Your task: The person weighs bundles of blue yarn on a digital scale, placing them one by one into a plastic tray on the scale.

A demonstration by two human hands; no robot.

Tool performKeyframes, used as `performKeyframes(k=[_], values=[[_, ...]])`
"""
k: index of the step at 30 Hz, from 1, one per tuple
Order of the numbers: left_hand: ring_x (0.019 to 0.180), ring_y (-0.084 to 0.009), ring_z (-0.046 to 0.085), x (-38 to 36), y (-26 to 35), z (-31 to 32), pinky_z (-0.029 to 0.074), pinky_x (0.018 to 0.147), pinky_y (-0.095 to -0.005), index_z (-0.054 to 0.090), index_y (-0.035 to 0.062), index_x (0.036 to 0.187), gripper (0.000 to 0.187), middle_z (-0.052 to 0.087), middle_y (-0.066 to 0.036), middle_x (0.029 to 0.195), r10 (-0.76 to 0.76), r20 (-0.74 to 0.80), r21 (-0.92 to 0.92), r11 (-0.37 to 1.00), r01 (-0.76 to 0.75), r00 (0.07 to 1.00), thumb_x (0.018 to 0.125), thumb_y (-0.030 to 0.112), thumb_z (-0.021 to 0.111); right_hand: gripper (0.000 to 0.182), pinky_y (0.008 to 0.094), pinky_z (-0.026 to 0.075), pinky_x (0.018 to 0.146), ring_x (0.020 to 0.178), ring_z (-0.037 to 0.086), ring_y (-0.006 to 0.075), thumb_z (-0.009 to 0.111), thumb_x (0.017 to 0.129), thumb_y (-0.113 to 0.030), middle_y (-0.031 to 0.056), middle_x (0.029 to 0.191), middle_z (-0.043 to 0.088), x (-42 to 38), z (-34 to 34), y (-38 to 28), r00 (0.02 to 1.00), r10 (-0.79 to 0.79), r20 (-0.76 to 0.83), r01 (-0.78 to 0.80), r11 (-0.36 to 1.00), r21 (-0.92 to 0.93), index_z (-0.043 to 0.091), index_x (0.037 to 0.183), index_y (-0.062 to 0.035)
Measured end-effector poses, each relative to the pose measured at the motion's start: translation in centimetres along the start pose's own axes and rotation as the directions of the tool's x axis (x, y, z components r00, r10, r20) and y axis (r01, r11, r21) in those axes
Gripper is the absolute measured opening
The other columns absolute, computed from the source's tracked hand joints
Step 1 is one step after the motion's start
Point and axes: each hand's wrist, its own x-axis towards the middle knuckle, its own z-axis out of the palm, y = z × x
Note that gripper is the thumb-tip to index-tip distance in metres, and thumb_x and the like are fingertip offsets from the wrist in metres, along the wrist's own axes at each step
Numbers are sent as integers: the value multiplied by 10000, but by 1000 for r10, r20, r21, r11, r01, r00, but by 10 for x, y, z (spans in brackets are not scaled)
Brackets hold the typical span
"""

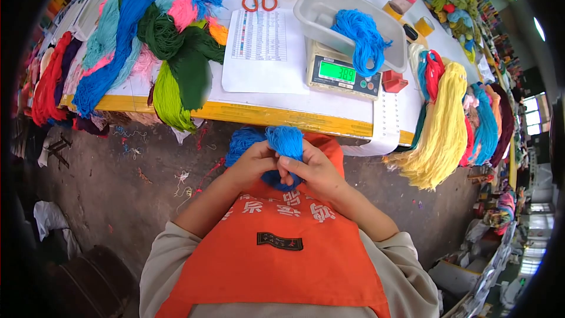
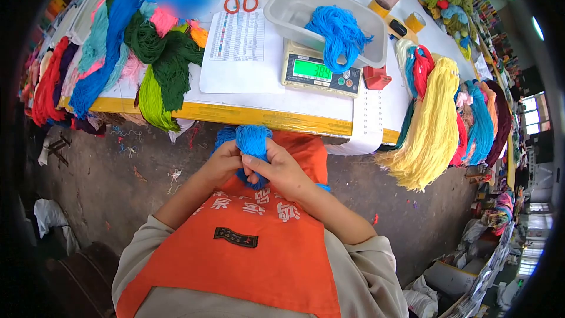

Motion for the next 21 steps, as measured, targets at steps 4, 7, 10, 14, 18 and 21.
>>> performKeyframes(k=[4, 7, 10, 14, 18, 21], values=[[764, -233, 685, 0, -3, -11, 547, 711, -350, 594, 5, 1002, 134, 654, -106, 871, 54, 85, -171, 985, -38, 995, 885, 57, 553, 164, 236, 477, 648, 701, 572, 102, 605, 965, -174, 26, 807, 600, 3, -1, 6, 1000, 13, -15, -13, 1000, 24, 549, 1072, -63], [795, -210, 676, -1, 4, -10, 540, 734, -349, 595, 12, 1049, 167, 651, -97, 917, 18, 10, -270, 963, -15, 1000, 921, 102, 537, 165, 234, 477, 649, 699, 570, 102, 610, 961, -172, 27, 807, 597, 4, -2, 8, 1000, 18, -25, -17, 998, 52, 547, 1065, -62], [694, -240, 672, 8, -20, -29, 557, 657, -345, 570, -24, 1144, 264, 671, -128, 908, -51, -177, -257, 966, 4, 983, 969, 156, 487, 156, 232, 477, 646, 698, 569, 100, 603, 963, -171, 26, 813, 595, 6, -4, 16, 999, 51, -16, -49, 996, 72, 542, 1056, -62], [875, -146, 615, 16, -47, -51, 495, 812, -305, 610, 64, 1095, 211, 650, -47, 957, -175, -304, -123, 982, 143, 937, 966, 217, 543, 147, 229, 474, 645, 698, 564, 95, 593, 966, -172, 23, 822, 591, 6, -5, 31, 994, 104, -27, -102, 992, 80, 539, 1046, -61], [867, -141, 609, 17, -72, -63, 483, 811, -283, 622, 80, 1052, 199, 648, -38, 952, -235, -440, -122, 972, 202, 867, 969, 236, 532, 141, 234, 472, 647, 694, 557, 93, 595, 964, -170, 20, 818, 584, 9, -14, 45, 985, 165, -57, -159, 983, 89, 536, 1032, -61], [832, -146, 616, 20, -83, -74, 487, 787, -275, 630, 81, 1032, 202, 649, -38, 929, -261, -452, -170, 964, 205, 853, 974, 235, 512, 136, 238, 467, 639, 683, 548, 91, 592, 965, -169, 19, 819, 583, 12, -19, 45, 977, 187, -103, -178, 980, 94, 535, 1027, -63]])
